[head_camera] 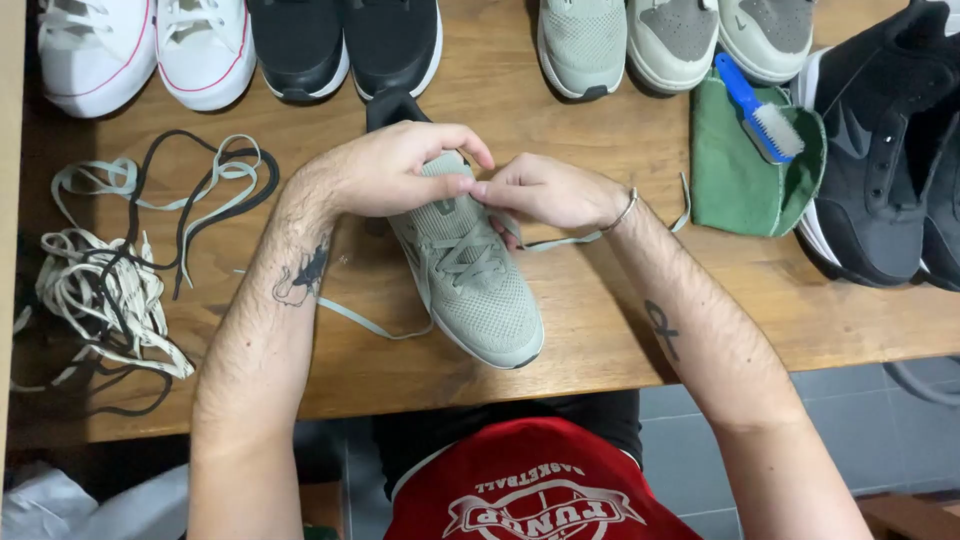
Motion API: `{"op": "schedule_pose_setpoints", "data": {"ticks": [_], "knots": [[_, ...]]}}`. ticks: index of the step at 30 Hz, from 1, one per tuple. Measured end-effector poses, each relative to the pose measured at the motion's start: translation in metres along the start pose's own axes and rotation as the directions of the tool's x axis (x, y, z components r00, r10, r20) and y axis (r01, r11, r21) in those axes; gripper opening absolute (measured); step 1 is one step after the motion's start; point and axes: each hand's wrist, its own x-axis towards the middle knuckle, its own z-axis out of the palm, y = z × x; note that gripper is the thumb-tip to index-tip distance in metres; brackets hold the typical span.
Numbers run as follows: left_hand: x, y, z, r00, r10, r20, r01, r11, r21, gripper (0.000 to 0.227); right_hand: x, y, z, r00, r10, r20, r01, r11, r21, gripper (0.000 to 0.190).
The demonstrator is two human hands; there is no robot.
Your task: The person laces a light gray sneaker by threading the laces through the eyelets and tying a knot. They then place the shoe on a wooden table among other shoes and cleaning supplies.
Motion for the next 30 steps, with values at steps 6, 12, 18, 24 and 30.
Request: {"op": "schedule_pose_setpoints", "data": {"ticks": [6, 12, 18, 24, 30], "knots": [[0.000, 0.016, -0.007, 0.995, -0.005, 0.101, -0.003, 0.997, 0.075, 0.033, 0.020, 0.046, 0.017, 0.994, -0.091, -0.053, 0.105, 0.831, 0.547, 0.023], [0.010, 0.005, -0.003, 0.981, 0.100, 0.168, -0.106, 0.994, 0.028, 0.029, 0.012, 0.058, 0.030, 0.989, -0.126, -0.078, 0.147, 0.754, 0.640, 0.015], [0.013, 0.009, 0.004, 0.990, 0.056, 0.132, -0.068, 0.993, 0.095, 0.028, -0.003, 0.070, 0.030, 0.972, -0.162, -0.170, 0.232, 0.778, 0.584, 0.008], [0.010, 0.012, 0.006, 0.998, -0.027, 0.058, 0.019, 0.991, 0.133, 0.029, -0.030, 0.047, 0.016, 0.973, -0.103, -0.207, 0.180, 0.900, 0.396, 0.013], [0.016, 0.011, 0.010, 1.000, -0.027, 0.011, 0.025, 0.984, 0.179, 0.026, -0.021, 0.028, 0.021, 0.954, -0.098, -0.282, 0.162, 0.964, 0.210, 0.006]]}}
